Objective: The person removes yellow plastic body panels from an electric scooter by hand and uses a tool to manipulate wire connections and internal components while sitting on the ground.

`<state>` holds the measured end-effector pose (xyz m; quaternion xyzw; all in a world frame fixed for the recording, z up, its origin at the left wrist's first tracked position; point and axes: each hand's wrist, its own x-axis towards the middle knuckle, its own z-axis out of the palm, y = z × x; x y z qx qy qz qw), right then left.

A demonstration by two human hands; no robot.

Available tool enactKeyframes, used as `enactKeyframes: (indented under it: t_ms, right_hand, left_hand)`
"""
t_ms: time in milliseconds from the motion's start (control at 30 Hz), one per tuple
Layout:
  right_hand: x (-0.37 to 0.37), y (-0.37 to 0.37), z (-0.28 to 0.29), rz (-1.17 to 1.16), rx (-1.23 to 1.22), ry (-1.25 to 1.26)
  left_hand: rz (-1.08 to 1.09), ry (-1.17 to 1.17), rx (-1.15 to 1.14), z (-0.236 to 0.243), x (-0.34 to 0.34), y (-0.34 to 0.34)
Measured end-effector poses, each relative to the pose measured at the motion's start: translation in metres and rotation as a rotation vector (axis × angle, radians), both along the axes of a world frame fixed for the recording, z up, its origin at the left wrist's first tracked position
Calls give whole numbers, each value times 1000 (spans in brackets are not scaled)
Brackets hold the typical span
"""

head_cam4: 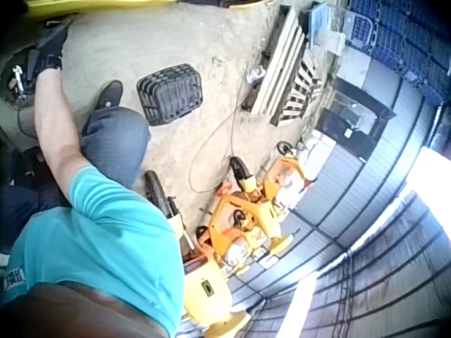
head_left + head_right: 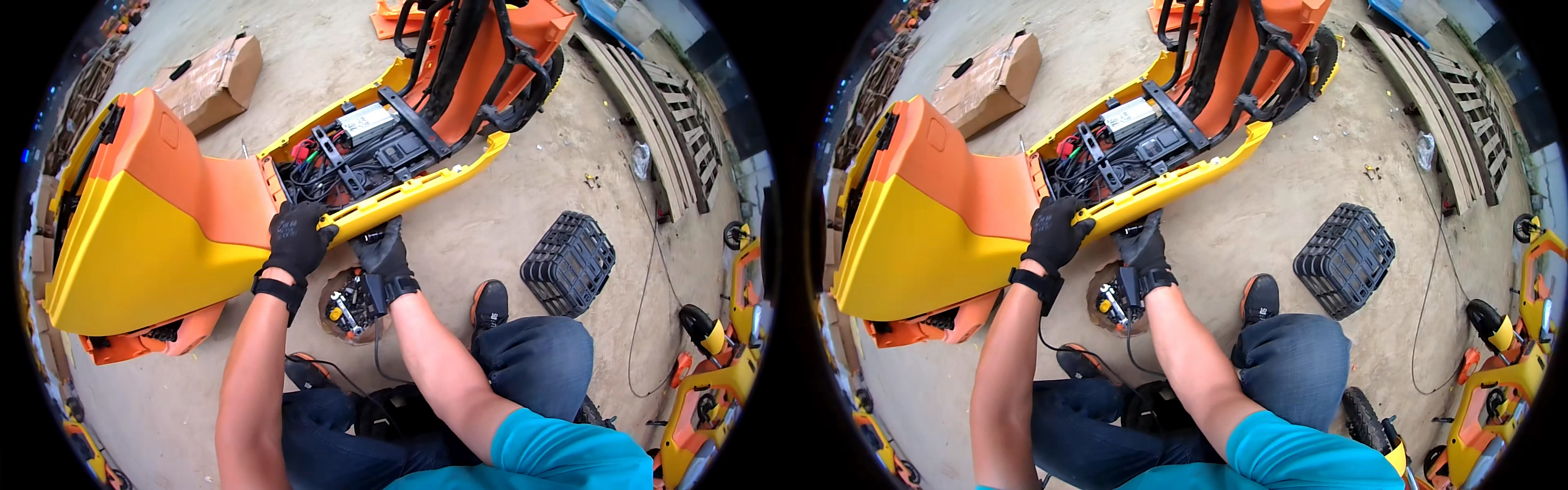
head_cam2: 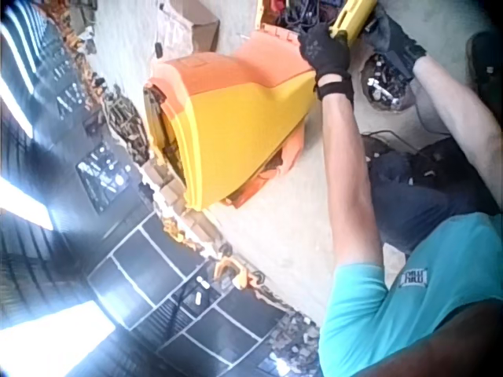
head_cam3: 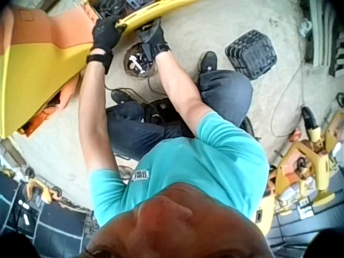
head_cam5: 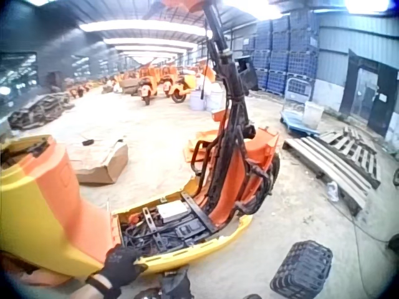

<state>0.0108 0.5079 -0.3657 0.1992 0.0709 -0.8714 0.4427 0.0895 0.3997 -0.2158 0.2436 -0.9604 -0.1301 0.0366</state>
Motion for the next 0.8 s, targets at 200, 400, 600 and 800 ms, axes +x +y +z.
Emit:
enactKeyframes:
  t_ms: [200,400,600,800]
  right_hand:
    - [14,15,-9,0,74,290]
    - [4,8,4,32,35,75]
    - [8,18,-22,51,62,376]
    - [4,19,-7,105,37,223]
  left_hand:
    - [-20,-62,-18,-6,0,1]
    - [-36,-72,-13,3,-4,3]
    - [25,-129,43,7,-9,10]
    - [-24,17,-1,-9,-2,0]
